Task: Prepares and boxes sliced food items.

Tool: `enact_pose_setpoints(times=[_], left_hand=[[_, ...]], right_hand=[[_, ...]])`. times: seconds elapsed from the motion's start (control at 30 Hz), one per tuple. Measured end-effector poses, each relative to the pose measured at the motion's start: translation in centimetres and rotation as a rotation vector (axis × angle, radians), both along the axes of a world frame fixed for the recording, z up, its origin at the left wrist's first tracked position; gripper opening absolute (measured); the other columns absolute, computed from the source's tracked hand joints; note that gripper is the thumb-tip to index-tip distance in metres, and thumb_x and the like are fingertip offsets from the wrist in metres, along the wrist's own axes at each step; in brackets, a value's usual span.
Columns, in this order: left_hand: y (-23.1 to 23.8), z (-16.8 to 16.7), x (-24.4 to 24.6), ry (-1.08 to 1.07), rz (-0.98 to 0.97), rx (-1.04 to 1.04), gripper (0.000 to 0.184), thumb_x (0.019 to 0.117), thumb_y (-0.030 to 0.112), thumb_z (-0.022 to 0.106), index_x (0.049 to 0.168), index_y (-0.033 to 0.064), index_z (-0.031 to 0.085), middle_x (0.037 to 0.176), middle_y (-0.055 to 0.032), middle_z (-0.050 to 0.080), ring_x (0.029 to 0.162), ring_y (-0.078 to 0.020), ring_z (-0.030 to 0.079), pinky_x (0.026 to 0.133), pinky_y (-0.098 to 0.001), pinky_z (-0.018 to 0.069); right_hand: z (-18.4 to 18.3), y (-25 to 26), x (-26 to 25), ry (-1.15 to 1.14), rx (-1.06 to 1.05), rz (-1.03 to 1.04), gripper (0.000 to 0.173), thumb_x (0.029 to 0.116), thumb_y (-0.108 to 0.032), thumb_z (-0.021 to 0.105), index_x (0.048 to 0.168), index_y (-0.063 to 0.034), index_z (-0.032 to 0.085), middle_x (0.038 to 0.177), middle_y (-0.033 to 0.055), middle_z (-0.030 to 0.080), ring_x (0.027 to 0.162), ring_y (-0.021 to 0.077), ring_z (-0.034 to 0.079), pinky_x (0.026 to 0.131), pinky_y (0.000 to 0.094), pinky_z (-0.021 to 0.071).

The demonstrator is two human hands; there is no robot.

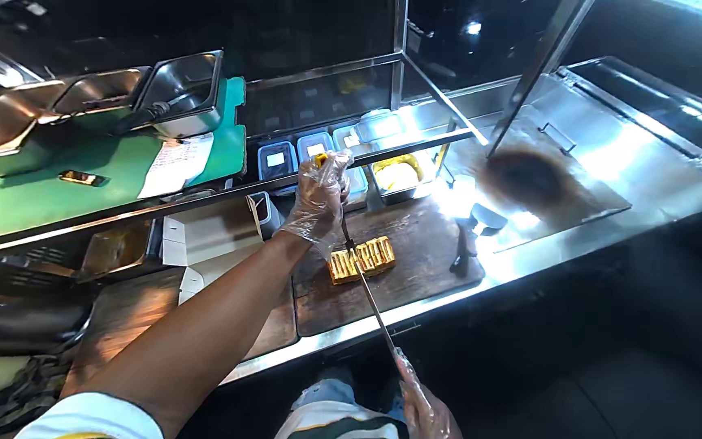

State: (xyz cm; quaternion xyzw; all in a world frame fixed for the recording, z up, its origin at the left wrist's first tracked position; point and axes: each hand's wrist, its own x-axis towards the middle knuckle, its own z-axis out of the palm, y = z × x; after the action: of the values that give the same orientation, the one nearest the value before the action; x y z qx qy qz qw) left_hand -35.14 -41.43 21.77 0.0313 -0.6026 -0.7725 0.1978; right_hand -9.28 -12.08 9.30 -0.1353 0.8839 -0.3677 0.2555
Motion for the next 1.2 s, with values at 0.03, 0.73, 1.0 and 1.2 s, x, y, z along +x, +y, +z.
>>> enact_pose_setpoints(times=[0.03, 0.73, 1.0, 1.2], left_hand=[[-0.3, -0.6, -0.1, -0.021, 0.005, -0.006, 0.029, 0.1044, 0.02, 0.051, 0.076, 0.0188, 0.054, 0.052, 0.0082, 0.039, 0.043, -0.0061, 0.037, 0.043, -0.0225, 0.0348], [-1.0, -8.1, -1.0, 0.022, 0.024, -0.055, 0.027, 0.0988, 0.012, 0.057, 0.072, 0.0152, 0.057, 0.055, 0.0079, 0.047, 0.046, -0.0042, 0.041, 0.045, -0.0217, 0.0373], [-1.1, -8.5, -0.7, 0.065, 0.028, -0.033, 0.03, 0.0994, 0.011, 0.056, 0.07, 0.017, 0.054, 0.053, 0.0082, 0.044, 0.044, -0.005, 0.04, 0.043, -0.0224, 0.0365], [-1.0, -8.5, 0.1, 0.077, 0.018, -0.058, 0.029, 0.0982, 0.011, 0.056, 0.071, 0.0193, 0.055, 0.054, 0.0092, 0.046, 0.044, -0.0043, 0.041, 0.043, -0.0216, 0.0373]], right_hand=[[0.5, -1.1, -0.1, -0.008, 0.057, -0.001, 0.057, 0.1049, -0.016, 0.047, 0.161, -0.0213, 0.037, 0.1, 0.0167, 0.074, 0.08, 0.0305, 0.073, 0.076, 0.0521, 0.0613], [-3.2, -14.7, -11.1, -0.071, 0.224, -0.002, 0.062, 0.108, -0.021, 0.041, 0.166, -0.0279, 0.02, 0.122, 0.0186, 0.07, 0.107, 0.0335, 0.071, 0.096, 0.0527, 0.0559], [-4.3, -12.1, -7.3, -0.045, 0.317, 0.033, 0.063, 0.1065, -0.021, 0.038, 0.166, -0.0299, 0.02, 0.117, 0.0143, 0.071, 0.095, 0.0305, 0.073, 0.082, 0.0505, 0.0604], [-5.9, -10.4, -5.8, -0.042, 0.362, 0.054, 0.066, 0.1067, -0.022, 0.039, 0.166, -0.0364, 0.014, 0.114, 0.0152, 0.07, 0.09, 0.0321, 0.073, 0.077, 0.0521, 0.0607]])
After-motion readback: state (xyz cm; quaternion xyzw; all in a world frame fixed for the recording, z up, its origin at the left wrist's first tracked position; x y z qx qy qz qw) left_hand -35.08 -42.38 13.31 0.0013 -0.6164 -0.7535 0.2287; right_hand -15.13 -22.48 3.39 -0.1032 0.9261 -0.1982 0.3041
